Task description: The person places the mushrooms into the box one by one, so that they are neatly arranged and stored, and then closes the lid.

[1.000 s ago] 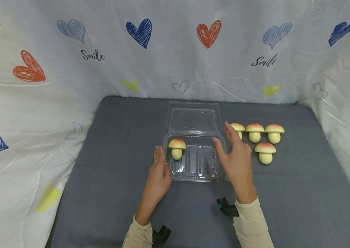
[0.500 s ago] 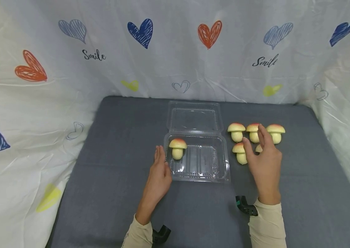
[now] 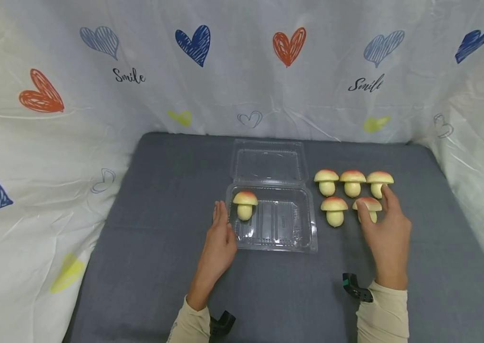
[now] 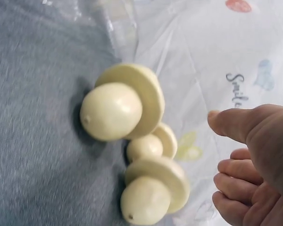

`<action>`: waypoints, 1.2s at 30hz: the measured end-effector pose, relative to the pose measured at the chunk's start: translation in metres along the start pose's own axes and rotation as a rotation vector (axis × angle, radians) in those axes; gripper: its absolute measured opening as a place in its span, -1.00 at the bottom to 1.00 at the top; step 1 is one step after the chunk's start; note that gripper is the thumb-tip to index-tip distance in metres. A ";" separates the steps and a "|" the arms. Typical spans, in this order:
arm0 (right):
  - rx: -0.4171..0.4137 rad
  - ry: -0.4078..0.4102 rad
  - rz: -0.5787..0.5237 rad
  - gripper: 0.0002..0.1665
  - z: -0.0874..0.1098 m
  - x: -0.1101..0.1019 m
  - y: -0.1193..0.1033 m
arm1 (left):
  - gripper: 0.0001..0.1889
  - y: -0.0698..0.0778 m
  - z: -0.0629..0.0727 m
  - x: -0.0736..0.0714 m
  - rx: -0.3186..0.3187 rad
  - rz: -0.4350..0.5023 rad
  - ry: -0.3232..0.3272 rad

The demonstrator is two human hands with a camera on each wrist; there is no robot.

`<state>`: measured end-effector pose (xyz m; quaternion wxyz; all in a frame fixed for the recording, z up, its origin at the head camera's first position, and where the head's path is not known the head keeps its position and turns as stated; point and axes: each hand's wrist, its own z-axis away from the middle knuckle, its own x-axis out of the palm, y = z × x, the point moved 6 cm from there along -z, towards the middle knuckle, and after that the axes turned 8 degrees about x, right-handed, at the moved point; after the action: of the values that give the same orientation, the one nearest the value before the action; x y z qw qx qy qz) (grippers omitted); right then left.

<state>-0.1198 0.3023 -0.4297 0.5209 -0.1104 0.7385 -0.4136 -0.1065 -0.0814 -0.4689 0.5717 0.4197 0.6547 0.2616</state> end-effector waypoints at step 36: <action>0.044 -0.182 0.203 0.07 -0.004 0.016 0.043 | -0.35 -0.003 0.000 0.000 0.003 0.018 -0.001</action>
<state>-0.1191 0.3223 -0.4717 0.6271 -0.0608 0.6865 -0.3631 -0.1069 -0.0831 -0.4718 0.5693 0.4263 0.6509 0.2655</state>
